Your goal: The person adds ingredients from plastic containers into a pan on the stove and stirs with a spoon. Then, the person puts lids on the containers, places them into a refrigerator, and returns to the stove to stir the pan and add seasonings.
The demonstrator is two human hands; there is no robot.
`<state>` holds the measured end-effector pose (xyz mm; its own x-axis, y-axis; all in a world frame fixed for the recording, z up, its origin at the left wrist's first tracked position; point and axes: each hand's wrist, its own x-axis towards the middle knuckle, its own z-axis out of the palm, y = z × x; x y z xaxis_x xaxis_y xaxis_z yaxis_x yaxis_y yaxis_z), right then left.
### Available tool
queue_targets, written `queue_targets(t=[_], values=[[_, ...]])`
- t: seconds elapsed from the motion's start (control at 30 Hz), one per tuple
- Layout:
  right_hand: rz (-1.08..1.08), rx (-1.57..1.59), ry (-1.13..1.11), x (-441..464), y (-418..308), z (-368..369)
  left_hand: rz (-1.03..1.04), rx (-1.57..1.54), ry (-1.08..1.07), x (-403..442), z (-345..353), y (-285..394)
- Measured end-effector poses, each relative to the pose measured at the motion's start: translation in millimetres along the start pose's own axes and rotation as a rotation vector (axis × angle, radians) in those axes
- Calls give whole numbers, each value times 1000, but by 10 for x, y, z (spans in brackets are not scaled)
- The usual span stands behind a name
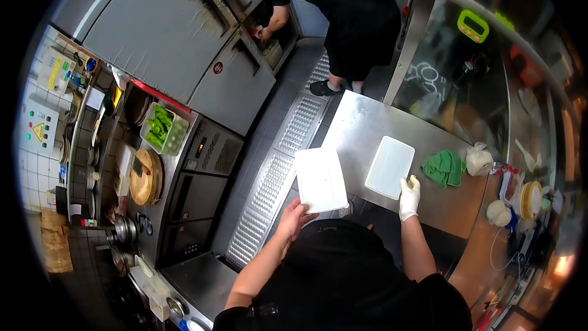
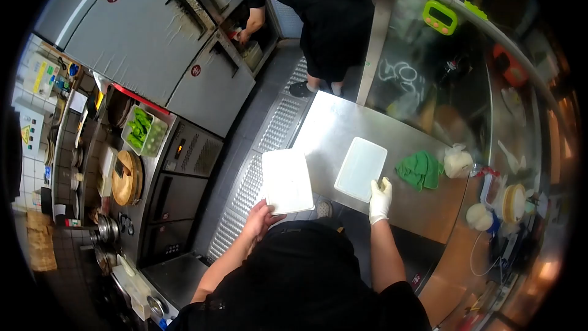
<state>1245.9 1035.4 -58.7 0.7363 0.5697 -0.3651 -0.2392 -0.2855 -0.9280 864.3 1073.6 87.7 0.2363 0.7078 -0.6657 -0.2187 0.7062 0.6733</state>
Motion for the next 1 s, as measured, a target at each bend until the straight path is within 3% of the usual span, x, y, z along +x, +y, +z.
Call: queue_targets(t=[0.2,1.0], values=[[38,-147,-5,-8,19,-80,-11,-7,8,-6,-46,9],[14,-82,-92,-154,30,35,3,-43,40,-248,-167,76]])
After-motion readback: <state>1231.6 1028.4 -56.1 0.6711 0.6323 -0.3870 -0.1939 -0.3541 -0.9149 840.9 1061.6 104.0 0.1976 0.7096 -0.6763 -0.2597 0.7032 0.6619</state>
